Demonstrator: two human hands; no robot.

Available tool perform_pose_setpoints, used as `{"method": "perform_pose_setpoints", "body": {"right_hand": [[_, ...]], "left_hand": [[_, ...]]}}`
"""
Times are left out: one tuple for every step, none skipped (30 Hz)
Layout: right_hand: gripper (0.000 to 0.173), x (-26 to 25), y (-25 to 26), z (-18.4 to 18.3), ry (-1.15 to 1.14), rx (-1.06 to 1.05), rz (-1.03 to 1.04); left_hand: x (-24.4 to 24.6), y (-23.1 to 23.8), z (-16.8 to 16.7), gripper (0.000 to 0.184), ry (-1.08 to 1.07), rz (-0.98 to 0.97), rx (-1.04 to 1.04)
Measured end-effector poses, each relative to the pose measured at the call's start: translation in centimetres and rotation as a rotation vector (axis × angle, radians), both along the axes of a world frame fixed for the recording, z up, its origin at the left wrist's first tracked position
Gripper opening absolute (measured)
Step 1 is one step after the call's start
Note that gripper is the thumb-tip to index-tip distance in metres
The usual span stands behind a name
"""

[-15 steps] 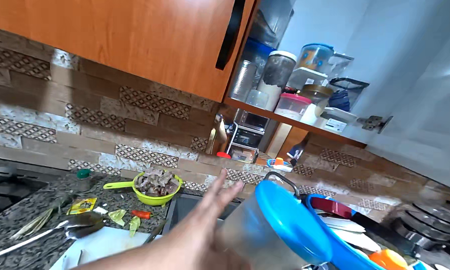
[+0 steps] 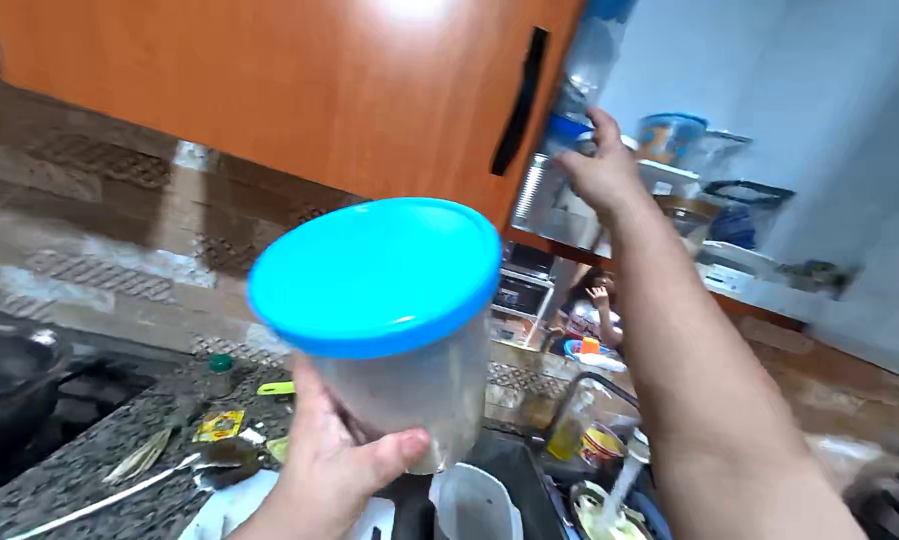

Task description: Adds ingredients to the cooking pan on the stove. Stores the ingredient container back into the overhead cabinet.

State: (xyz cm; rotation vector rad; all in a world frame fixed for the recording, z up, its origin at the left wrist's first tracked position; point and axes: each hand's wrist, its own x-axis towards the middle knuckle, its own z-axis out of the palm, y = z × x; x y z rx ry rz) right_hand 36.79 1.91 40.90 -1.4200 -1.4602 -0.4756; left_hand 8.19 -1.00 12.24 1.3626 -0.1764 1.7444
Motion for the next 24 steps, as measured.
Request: {"method": "perform_pose_setpoints", "body": {"right_hand": [[0.076, 0.1, 1.4, 0.2, 0.047, -0.087, -0.010], [0.073, 0.3, 2.8, 0.3, 0.068, -0.149, -0.021], [0.070, 0.4, 4.2, 0.3, 0.079, -0.187, -0.033], [0.066, 0.5, 5.3, 0.2, 0.084, -0.215, -0.047], [0.063, 0.5, 6.0, 0.2, 0.091, -0.220, -0.072], [0.059, 0.3, 6.3, 0.2, 0.095, -0.203, -0.106], [0.054, -0.1, 6.4, 0.0, 0.101, -0.176, -0.142], [0.051, -0.5, 6.2, -0.1, 0.110, -0.134, -0.168], [0.048, -0.8, 6.0, -0.2, 0.116, -0.072, -0.178], [0.048, -0.8, 5.7, -0.2, 0.110, 0.005, -0.175], [0.049, -0.8, 5.2, -0.1, 0.100, 0.083, -0.161], [0.051, -0.7, 4.5, 0.1, 0.082, 0.168, -0.156], [0.053, -0.7, 3.5, 0.5, 0.057, 0.245, -0.163], [0.054, -0.5, 2.3, 0.8, 0.034, 0.308, -0.182], [0.057, 0.0, 1.1, 0.9, 0.005, 0.367, -0.210], [0.060, 0.8, -0.2, 1.0, -0.033, 0.420, -0.237], [0.062, 1.9, -1.5, 1.0, -0.073, 0.473, -0.259], [0.064, 3.4, -2.6, 0.8, -0.100, 0.530, -0.273], [0.065, 5.1, -3.7, 0.5, -0.109, 0.587, -0.286], [0.066, 6.7, -4.7, 0.1, -0.108, 0.633, -0.306], [0.066, 8.2, -5.5, -0.3, -0.103, 0.666, -0.327], [0.066, 9.5, -6.3, -0.7, -0.090, 0.682, -0.354], [0.067, 10.6, -7.0, -1.3, -0.070, 0.681, -0.384], [0.067, 11.7, -7.5, -1.8, -0.051, 0.671, -0.415]], "left_hand": [[-0.8, 0.5, -0.1, 0.107, 0.014, 0.046, -0.010], [-1.5, 1.0, -0.3, 0.115, 0.032, 0.086, -0.030], [-2.3, 1.5, -0.6, 0.121, 0.047, 0.110, -0.057], [-2.9, 2.0, -1.0, 0.125, 0.056, 0.123, -0.088], [-3.5, 2.4, -1.3, 0.126, 0.058, 0.129, -0.112], [-4.1, 2.8, -1.8, 0.125, 0.062, 0.131, -0.122], [-4.7, 3.1, -2.3, 0.123, 0.066, 0.134, -0.125], [-5.2, 3.4, -2.7, 0.122, 0.075, 0.140, -0.128], [-5.6, 3.8, -2.9, 0.121, 0.083, 0.146, -0.127], [-5.9, 3.9, -3.1, 0.119, 0.091, 0.148, -0.129], [-6.1, 4.0, -3.1, 0.117, 0.100, 0.151, -0.131], [-6.2, 4.1, -2.9, 0.116, 0.111, 0.149, -0.124], [-6.2, 4.2, -2.6, 0.117, 0.127, 0.163, -0.113], [-6.0, 4.2, -2.3, 0.117, 0.142, 0.178, -0.097], [-5.7, 4.3, -2.0, 0.116, 0.150, 0.194, -0.075], [-5.2, 4.3, -1.5, 0.116, 0.157, 0.212, -0.050], [-4.4, 4.1, -0.8, 0.115, 0.168, 0.233, -0.026], [-3.3, 3.9, 0.2, 0.112, 0.177, 0.249, 0.002], [-2.1, 3.8, 1.4, 0.111, 0.182, 0.269, 0.032], [-0.6, 3.7, 2.7, 0.113, 0.177, 0.286, 0.085], [1.1, 3.8, 4.2, 0.119, 0.161, 0.295, 0.153], [2.9, 3.8, 5.9, 0.127, 0.138, 0.312, 0.222], [4.9, 3.7, 7.7, 0.132, 0.104, 0.325, 0.281], [7.0, 3.5, 9.5, 0.133, 0.072, 0.345, 0.321]]}}
